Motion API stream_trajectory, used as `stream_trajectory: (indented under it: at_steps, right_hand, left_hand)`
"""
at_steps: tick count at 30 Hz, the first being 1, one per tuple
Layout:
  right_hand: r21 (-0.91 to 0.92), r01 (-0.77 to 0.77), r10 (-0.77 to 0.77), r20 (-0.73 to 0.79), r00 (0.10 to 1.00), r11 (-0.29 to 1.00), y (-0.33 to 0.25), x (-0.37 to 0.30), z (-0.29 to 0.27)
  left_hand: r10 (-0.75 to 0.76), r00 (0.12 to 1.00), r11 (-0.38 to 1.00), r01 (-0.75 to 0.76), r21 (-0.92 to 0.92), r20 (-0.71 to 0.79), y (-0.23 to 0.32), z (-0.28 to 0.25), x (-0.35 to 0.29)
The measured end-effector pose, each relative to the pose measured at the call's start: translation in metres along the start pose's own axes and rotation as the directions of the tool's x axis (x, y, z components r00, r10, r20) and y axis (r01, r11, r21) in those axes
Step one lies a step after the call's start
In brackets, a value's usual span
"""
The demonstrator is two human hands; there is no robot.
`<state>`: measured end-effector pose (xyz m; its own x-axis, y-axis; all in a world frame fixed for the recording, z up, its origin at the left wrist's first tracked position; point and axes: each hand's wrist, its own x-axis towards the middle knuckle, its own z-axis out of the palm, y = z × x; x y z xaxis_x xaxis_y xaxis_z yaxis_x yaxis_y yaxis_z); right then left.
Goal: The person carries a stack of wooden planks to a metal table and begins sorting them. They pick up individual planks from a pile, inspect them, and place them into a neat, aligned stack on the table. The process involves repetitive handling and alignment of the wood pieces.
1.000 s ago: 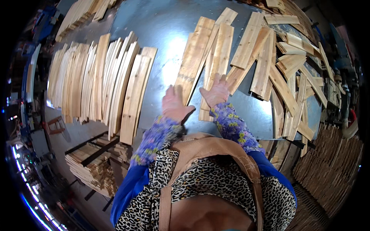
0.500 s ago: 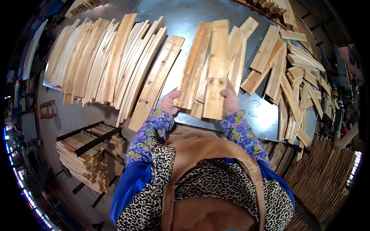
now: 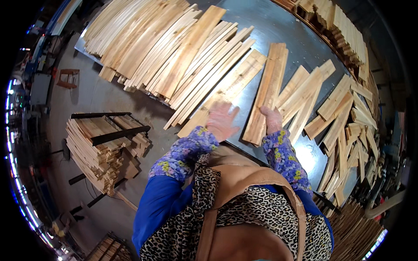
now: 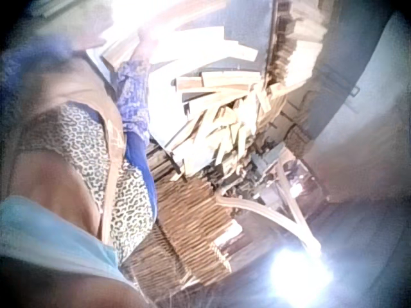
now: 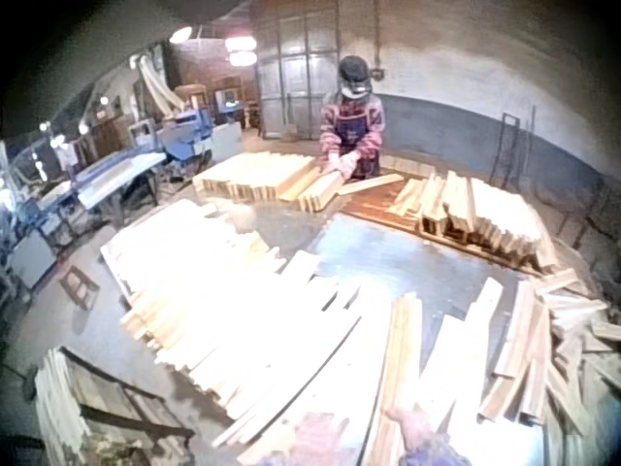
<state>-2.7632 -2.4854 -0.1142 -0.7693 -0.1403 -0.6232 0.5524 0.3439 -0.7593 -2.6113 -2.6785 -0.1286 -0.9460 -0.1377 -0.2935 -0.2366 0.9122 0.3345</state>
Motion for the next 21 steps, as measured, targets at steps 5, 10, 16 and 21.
stream_trajectory:
  at_steps: [5, 10, 16, 21]
  right_hand:
    - [-0.09, -0.12, 0.102, -0.187, 0.977, 0.989, 0.036, 0.014, 0.001]
    - [-0.485, -0.019, 0.014, -0.012, 1.0, 0.875, 0.069, 0.013, 0.03]
    - [-0.564, 0.248, -0.183, 0.17, 0.968, 0.788, 0.01, -0.059, 0.151]
    - [-0.768, 0.573, -0.492, 0.394, 0.776, 0.287, -0.033, -0.032, 0.102]
  left_hand:
    - [-0.165, 0.986, 0.986, 0.164, -0.027, -0.027, -0.05, -0.01, -0.008]
    - [-0.471, 0.88, 0.858, 0.444, 0.257, 0.053, -0.034, -0.022, 0.022]
    - [-0.017, 0.968, 1.0, 0.016, -0.008, -0.252, -0.041, -0.056, 0.014]
    - [0.081, 0.93, 0.992, -0.038, 0.124, -0.358, -0.053, -0.057, -0.001]
